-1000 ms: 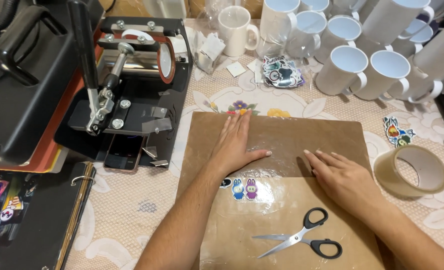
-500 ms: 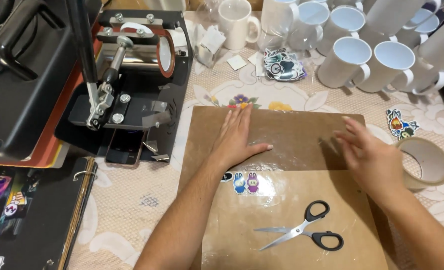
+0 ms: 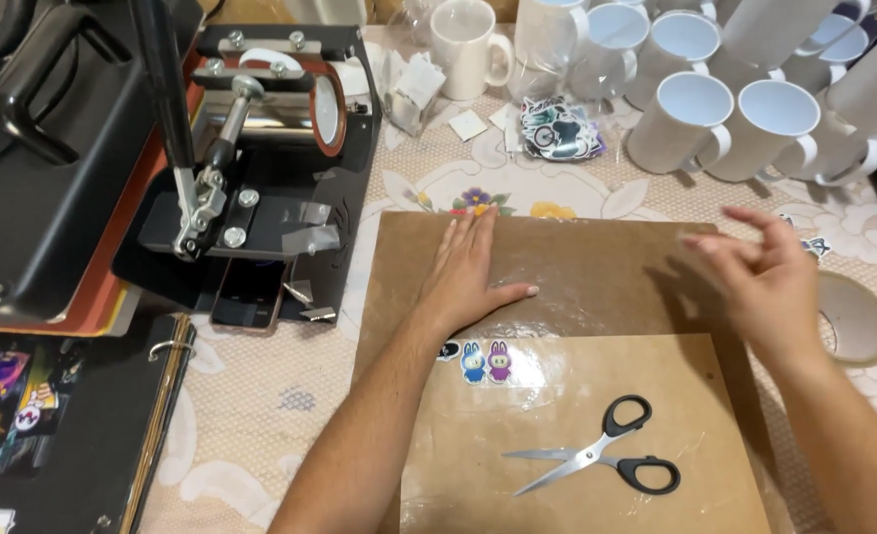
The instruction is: Cutting individual stickers and arranging them on a clear adhesive sheet for transfer.
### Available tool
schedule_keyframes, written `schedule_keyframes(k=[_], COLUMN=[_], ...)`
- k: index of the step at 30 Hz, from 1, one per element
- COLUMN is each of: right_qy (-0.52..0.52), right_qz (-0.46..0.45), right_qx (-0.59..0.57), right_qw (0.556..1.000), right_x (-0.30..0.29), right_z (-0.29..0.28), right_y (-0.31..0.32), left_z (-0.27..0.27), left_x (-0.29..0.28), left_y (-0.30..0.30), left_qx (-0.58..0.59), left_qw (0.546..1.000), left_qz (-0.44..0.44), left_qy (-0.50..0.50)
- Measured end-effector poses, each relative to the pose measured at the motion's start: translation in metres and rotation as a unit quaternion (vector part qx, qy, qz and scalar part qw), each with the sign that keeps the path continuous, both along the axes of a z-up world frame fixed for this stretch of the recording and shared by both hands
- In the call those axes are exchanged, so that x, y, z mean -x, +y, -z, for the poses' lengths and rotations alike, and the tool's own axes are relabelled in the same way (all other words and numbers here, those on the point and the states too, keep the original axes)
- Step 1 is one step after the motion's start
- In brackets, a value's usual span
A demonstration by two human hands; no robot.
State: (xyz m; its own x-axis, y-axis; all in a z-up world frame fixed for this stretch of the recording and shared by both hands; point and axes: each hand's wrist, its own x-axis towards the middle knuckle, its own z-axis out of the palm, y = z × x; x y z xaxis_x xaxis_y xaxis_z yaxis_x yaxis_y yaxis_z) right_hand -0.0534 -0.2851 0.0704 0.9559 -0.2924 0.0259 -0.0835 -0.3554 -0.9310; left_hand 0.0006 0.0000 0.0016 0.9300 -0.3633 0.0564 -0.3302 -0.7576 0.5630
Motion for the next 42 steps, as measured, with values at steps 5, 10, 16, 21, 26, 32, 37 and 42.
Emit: schedule_keyframes(k=[5,10,16,21,26,32,37,42], right_qy=[-0.016,0.037,0.137,0.079,0.147,0.228,0.226,-0.082], right_qz=[-0.026,-0.051,-0.143,-0.093,-0.044,-0.036,0.007,-0.222], right_qx=[-0.079,-0.351,-0.502,-0.499,-0.524,-0.64,-0.605,-0.499], right_qw=[0.996,0.934,0.842,0.858,0.838,0.733,0.763,0.833], right_x=[0.002,0.024,0.049,0.053,0.078,0.103,0.085,0.103], right_z=[0.017,0.028,0.049,0.042,0.039,-0.034,-0.021,0.011], right_y=[-0.006,0.008,0.049,0.073,0.095,0.13,0.141,0.157], left_z=[0.006,-0.013,-0.088,-0.08,-0.051,-0.044,-0.064,-0.085], left_x=[-0.002,0.004,0.069,0.096,0.126,0.164,0.185,0.152], left_y=[0.0,0.0,-0.024,-0.032,-0.025,-0.035,-0.052,-0.054], left_qx=[0.011,0.093,0.225,0.258,0.276,0.095,0.089,0.202], left_qw=[1.0,0.988,0.929,0.949,0.944,0.957,0.983,0.977], left_qz=[0.01,0.01,0.284,0.155,0.094,0.112,0.142,0.057], left_qy=[-0.027,-0.124,0.071,-0.096,-0.154,-0.25,-0.079,0.041])
